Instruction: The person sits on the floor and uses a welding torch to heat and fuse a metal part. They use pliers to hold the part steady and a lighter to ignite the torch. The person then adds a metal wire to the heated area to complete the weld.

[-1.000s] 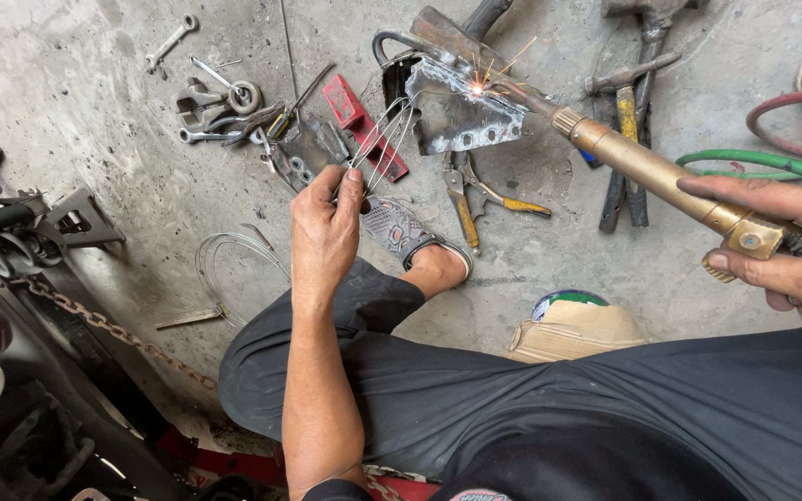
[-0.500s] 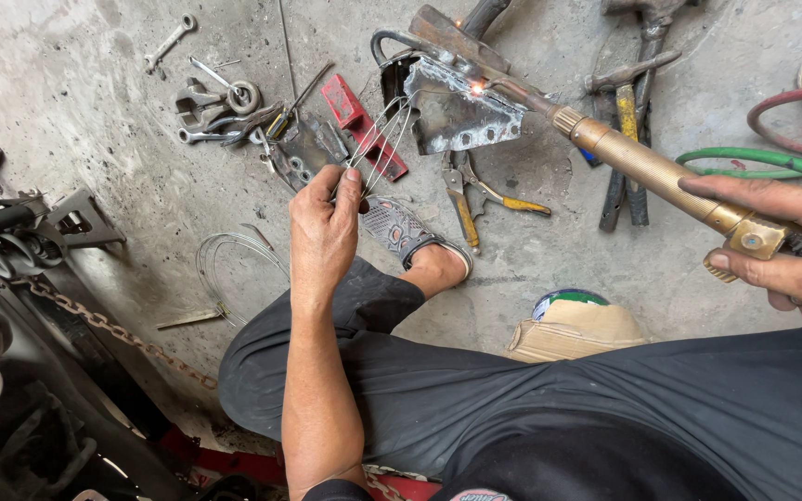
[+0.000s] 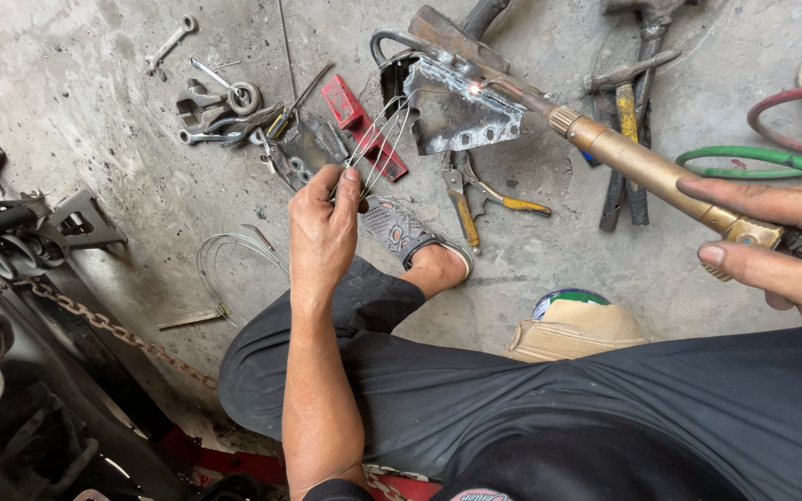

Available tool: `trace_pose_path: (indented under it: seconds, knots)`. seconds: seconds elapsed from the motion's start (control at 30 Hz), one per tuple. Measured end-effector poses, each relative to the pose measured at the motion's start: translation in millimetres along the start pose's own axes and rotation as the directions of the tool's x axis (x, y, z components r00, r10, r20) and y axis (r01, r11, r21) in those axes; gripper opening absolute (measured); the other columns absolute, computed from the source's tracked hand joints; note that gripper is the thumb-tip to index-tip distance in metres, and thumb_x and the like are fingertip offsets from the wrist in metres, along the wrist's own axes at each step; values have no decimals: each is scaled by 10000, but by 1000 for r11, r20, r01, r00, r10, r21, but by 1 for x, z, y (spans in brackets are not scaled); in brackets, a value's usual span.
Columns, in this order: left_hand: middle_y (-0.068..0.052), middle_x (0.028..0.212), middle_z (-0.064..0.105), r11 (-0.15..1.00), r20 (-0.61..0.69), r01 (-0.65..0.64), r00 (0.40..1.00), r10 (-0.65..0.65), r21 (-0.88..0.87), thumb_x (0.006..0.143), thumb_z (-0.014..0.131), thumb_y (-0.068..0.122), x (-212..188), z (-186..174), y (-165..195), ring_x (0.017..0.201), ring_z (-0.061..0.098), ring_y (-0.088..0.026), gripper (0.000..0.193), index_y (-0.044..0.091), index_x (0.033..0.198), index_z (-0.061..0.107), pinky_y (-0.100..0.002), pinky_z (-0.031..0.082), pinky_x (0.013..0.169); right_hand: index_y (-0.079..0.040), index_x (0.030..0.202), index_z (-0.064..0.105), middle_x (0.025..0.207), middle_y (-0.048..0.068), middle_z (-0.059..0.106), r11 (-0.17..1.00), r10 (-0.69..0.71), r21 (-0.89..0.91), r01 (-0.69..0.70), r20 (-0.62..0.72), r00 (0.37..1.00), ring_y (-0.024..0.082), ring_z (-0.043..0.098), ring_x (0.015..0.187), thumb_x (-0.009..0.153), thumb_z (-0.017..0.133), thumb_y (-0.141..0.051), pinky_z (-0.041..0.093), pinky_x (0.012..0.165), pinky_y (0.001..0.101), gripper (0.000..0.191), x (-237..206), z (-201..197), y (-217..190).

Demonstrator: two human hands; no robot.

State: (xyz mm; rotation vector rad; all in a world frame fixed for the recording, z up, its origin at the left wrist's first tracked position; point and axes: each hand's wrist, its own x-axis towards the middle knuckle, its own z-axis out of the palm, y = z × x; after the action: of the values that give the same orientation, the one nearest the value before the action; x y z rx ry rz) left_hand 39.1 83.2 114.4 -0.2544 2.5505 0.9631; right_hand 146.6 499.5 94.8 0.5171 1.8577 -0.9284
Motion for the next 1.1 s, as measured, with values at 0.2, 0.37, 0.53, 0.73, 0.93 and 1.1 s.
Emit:
trace_pose_path:
  seconds: [0.2, 0.37, 0.53, 0.73, 0.93, 1.1]
  knots:
    - [-63, 655, 643, 1000, 4, -1, 1000, 1, -10, 1067, 546, 368, 0, -1, 1, 592, 560, -119, 451, -7, 842, 656, -319, 472, 570, -338, 1510, 559, 738, 146, 649, 1000, -5, 12, 5, 4, 1000, 228, 551, 398, 953, 742, -197, 490, 287, 397, 603, 1, 0, 3]
    - [-71, 661, 641, 1000, -1, -23, 1000, 23, 0, 1072, 552, 357, -1, -1, 2, 602, 564, -124, 446, -14, 847, 653, -323, 476, 582, -335, 1496, 562, 711, 145, 666, 1000, -3, 20, 3, -4, 1000, 228, 538, 388, 950, 740, -200, 479, 312, 398, 590, -1, 0, 3]
    - [-72, 660, 651, 1000, 0, -14, 1000, 14, -4, 1066, 554, 350, 0, -1, 2, 597, 571, -125, 435, -14, 850, 655, -324, 479, 584, -353, 1496, 561, 706, 138, 660, 1000, 17, 3, -17, -10, 1000, 226, 539, 393, 953, 742, -204, 499, 289, 395, 591, -1, 0, 2]
    - [-80, 659, 645, 1000, -1, -18, 1000, 18, 6, 1069, 555, 355, 0, -2, 2, 603, 571, -130, 445, -19, 848, 651, -324, 479, 587, -365, 1503, 559, 708, 147, 630, 1000, 28, 7, -28, -7, 1000, 233, 526, 393, 967, 737, -197, 487, 295, 404, 589, -1, 0, 3]
    - [-65, 661, 663, 1000, 1, 13, 1000, -13, 9, 1058, 549, 407, 0, -1, 2, 594, 597, -119, 470, 3, 857, 679, -317, 488, 570, -350, 1498, 552, 715, 128, 638, 1000, -18, 14, 18, -1, 1000, 215, 540, 380, 960, 728, -190, 475, 305, 395, 588, 1, 0, 4]
    - [-71, 663, 658, 1000, 1, 15, 1000, -15, 14, 1061, 551, 416, 0, -1, 2, 599, 593, -122, 480, 0, 858, 680, -318, 487, 571, -355, 1501, 551, 717, 137, 638, 999, 7, 49, -7, 0, 1000, 213, 513, 392, 966, 720, -173, 456, 280, 394, 590, -1, 0, 5]
